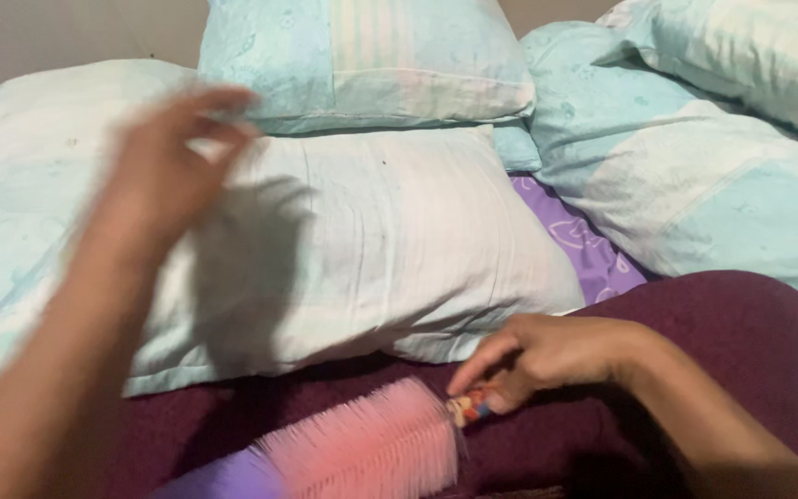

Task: The person sits on a bed and uses a feather duster to clean several light blue pillows. They brush the surface of each pillow, flip them over to clean the other side, and then stack them. A colorful blanket is moved aside during the process.

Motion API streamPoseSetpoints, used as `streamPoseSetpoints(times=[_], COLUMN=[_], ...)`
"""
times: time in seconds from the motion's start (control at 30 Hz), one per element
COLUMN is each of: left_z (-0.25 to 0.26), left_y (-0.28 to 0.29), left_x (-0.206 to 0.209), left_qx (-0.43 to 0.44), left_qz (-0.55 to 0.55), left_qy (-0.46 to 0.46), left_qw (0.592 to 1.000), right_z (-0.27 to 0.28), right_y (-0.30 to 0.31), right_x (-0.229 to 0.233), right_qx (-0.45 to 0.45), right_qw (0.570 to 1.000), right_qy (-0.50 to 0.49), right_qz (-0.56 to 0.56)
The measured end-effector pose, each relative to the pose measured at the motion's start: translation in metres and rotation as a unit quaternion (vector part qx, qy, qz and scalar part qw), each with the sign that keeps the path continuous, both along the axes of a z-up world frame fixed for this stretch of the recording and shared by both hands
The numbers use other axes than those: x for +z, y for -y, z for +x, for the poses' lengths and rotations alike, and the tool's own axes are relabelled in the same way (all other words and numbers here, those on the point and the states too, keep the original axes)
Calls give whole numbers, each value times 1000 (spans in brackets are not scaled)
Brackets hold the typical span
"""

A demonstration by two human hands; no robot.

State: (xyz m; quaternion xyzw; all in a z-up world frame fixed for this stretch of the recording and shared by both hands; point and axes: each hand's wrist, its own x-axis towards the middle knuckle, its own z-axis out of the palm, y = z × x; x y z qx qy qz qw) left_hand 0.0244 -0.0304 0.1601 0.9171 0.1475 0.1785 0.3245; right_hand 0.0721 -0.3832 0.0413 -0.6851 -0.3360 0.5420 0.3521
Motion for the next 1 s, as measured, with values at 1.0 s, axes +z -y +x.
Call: streamPoseSetpoints(times=[1.0], left_z=[49], left_y=[-15], left_x=[-6], left_qx=[52], left_qz=[187], left_qy=[362], left_qw=[912], right_z=[61], right_y=[-95], right_x=[-49], right_qx=[-569], right_qw=[809], right_qy=[-102], right_qz=[112])
